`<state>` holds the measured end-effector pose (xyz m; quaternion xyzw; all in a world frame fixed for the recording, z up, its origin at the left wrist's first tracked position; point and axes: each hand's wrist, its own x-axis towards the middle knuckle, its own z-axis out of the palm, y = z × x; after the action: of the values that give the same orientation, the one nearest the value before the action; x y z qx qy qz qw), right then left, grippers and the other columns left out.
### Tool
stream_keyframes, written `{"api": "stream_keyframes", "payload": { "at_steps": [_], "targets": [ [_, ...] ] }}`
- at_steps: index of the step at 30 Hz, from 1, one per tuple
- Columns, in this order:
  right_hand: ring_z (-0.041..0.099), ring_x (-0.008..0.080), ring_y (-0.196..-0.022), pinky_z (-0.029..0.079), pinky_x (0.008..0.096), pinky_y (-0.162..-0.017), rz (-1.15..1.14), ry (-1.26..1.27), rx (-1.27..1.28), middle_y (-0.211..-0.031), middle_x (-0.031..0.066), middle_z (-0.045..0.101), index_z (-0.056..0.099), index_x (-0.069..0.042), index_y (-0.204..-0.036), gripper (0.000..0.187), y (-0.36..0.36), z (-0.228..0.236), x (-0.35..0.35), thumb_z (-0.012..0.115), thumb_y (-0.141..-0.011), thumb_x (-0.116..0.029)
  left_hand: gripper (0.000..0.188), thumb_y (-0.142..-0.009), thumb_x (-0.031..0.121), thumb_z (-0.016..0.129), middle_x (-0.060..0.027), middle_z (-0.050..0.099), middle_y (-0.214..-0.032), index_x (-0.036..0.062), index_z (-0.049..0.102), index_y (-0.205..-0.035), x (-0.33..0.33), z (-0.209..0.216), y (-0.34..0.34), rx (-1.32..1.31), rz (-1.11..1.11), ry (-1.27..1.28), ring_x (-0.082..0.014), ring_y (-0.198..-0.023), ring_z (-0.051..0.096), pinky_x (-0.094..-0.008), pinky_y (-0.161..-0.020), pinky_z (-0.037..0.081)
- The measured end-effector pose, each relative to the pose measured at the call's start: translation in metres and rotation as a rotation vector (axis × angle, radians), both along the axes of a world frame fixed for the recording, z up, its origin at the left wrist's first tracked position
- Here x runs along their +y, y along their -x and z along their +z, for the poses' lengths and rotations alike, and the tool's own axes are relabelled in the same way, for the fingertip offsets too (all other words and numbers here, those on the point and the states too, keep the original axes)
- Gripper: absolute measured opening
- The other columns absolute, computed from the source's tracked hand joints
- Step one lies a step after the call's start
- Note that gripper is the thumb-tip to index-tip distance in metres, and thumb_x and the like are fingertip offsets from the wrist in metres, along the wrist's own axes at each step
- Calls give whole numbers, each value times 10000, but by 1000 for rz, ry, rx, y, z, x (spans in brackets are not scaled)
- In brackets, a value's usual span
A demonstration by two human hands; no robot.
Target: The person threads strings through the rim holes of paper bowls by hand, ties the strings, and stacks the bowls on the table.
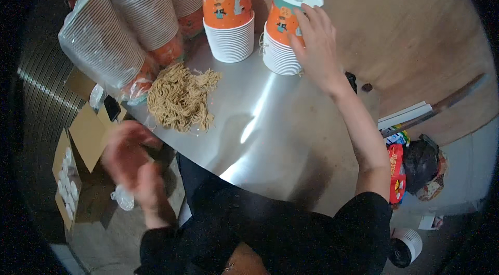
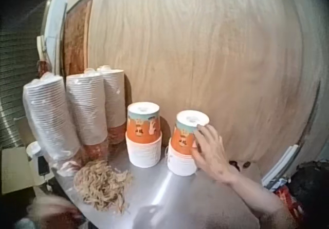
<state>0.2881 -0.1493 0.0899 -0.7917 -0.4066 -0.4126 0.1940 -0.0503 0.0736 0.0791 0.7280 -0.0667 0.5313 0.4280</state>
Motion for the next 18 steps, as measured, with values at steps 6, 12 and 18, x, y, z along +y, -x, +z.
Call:
{"api": "stream_keyframes", "payload": {
  "at_steps": [6, 12, 18],
  "targets": [
    [630, 349, -1185, 485, 468, -1071, 550, -169, 31, -1226, 131, 694, 692, -40, -1228, 384, 152, 67, -8, 736, -846, -26, 753, -974, 692, 522, -201, 461, -1505, 84, 529, -1419, 48, 78, 86, -455, -104, -413, -422, -1382, 401, -656, -1142, 268],
    [615, 335, -1212, 501, 470, -1066, 558, -19, 66, -1255, 119, 674, 685, -75, -1229, 344, 211, 62, -49, 716, -887, -105, 727, -975, 666, 524, -207, 461, -1501, 83, 536, -1410, 64, 76, 112, -490, -151, -381, -418, -1383, 398, -654, -1146, 260],
    [600, 320, -1239, 517, 472, -1061, 387, 118, 28, -1285, 107, 655, 679, -111, -1230, 311, 236, 71, -61, 696, -928, -184, 702, -976, 641, 527, -214, 461, -1497, 82, 542, -1400, 71, 85, 114, -518, -102, -354, -415, -1385, 394, -653, -1150, 252]
  ]
}}
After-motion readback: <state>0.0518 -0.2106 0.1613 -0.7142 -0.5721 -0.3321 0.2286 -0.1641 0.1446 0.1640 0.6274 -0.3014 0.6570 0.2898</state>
